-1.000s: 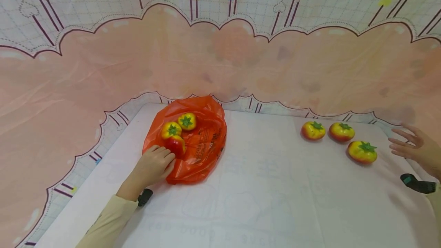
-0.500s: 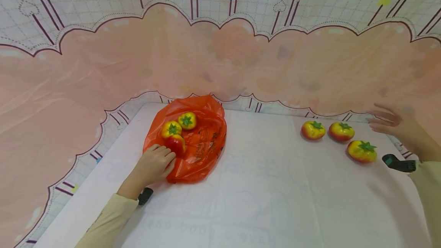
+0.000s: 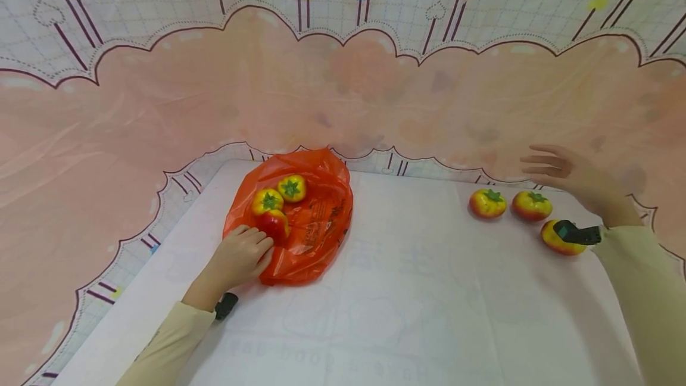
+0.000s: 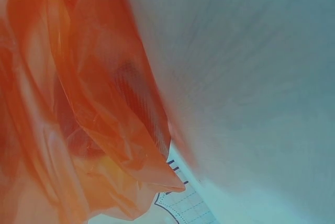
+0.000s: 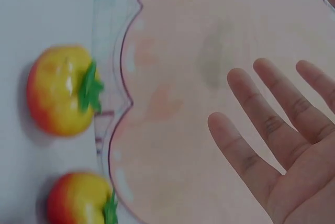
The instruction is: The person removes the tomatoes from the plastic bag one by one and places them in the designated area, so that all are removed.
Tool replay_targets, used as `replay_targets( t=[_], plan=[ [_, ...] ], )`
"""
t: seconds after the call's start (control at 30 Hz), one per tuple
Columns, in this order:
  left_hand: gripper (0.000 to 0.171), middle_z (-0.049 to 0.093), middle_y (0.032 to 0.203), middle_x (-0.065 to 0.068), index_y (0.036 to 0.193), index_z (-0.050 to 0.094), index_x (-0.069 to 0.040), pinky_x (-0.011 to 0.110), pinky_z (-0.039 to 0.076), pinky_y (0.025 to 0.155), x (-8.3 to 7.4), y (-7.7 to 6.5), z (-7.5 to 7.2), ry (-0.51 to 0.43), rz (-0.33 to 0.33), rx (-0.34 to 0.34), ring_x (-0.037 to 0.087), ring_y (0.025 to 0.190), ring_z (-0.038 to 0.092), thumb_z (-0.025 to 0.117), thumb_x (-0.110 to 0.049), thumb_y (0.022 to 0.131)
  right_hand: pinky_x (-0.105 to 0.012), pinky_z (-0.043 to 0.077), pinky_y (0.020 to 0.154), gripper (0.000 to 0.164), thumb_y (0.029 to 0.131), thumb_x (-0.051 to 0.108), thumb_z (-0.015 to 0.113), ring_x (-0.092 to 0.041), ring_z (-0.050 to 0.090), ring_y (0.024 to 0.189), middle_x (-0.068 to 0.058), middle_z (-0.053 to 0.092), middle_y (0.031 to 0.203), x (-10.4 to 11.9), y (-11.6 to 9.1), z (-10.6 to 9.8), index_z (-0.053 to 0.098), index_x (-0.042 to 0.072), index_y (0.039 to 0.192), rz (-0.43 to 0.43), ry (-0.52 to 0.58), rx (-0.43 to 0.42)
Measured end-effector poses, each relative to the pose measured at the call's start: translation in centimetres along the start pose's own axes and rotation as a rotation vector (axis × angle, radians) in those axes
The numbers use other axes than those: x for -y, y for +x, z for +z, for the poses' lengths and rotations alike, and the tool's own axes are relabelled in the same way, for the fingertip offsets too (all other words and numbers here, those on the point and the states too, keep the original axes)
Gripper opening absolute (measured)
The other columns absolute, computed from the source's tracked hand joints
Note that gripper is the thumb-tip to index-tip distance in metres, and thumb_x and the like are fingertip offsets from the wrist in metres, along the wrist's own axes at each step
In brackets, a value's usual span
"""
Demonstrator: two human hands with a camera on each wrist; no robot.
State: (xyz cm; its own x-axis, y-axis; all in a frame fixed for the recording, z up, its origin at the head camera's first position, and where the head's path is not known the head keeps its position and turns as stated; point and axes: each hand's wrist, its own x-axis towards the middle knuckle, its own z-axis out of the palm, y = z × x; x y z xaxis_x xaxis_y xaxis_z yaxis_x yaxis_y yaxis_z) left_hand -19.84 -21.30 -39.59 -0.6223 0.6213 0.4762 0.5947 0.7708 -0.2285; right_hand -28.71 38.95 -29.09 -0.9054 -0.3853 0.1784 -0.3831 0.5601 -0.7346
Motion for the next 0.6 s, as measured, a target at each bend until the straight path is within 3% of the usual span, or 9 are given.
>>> replay_targets(
  t=[0.13,0.3,0.37,0.43,0.6],
  plan=[
    [0.021,0.072,0.08,0.006,0.084,0.072,-0.008,0.037,0.054,0.074,0.0,0.0,0.0,0.0,0.001,-0.009,0.021,0.074,0.065,0.079,-0.021,0.069,-0.004,0.043,0.081,0.058,0.094,0.012,0.053,0.014,0.052,0.106,0.03,0.052,0.118,1.5,1.7,1.2,0.03,0.019,0.146,0.034,-0.028,0.018],
    [0.019,0.071,0.078,0.005,0.081,0.071,-0.008,0.036,0.053,0.073,-0.1,0.1,-0.1,0.002,0.006,-0.025,0.021,0.072,0.064,0.079,-0.02,0.068,-0.012,0.046,0.087,0.058,0.091,0.02,0.059,0.009,0.052,0.11,0.007,0.056,0.131,3.2,3.7,3.0,0.034,0.023,0.144,0.034,-0.083,0.04],
    [0.018,0.071,0.077,0.005,0.08,0.07,-0.009,0.036,0.053,0.073,-0.2,0.1,-0.1,0.004,0.006,-0.03,0.02,0.071,0.064,0.078,-0.02,0.068,-0.021,0.048,0.091,0.059,0.091,0.021,0.06,0.003,0.054,0.113,-0.004,0.053,0.136,3.8,4.6,3.6,0.034,0.024,0.144,0.027,-0.084,0.06],
    [0.018,0.071,0.076,0.005,0.079,0.069,-0.009,0.035,0.053,0.073,-0.2,0.1,-0.1,0.005,0.004,-0.032,0.02,0.071,0.063,0.078,-0.02,0.069,-0.025,0.048,0.093,0.059,0.09,0.024,0.061,0.0,0.055,0.114,-0.007,0.051,0.137,4.3,5.5,4.3,0.035,0.025,0.143,0.028,-0.092,0.085],
    [0.017,0.071,0.076,0.005,0.08,0.07,-0.009,0.035,0.053,0.072,-0.2,0.0,-0.2,0.002,0.003,-0.03,0.02,0.07,0.064,0.078,-0.02,0.069,-0.02,0.049,0.091,0.053,0.089,0.02,0.063,-0.008,0.06,0.112,-0.012,0.055,0.133,5.2,8.1,6.1,0.043,0.016,0.138,-0.009,-0.028,0.128]
  ],
)
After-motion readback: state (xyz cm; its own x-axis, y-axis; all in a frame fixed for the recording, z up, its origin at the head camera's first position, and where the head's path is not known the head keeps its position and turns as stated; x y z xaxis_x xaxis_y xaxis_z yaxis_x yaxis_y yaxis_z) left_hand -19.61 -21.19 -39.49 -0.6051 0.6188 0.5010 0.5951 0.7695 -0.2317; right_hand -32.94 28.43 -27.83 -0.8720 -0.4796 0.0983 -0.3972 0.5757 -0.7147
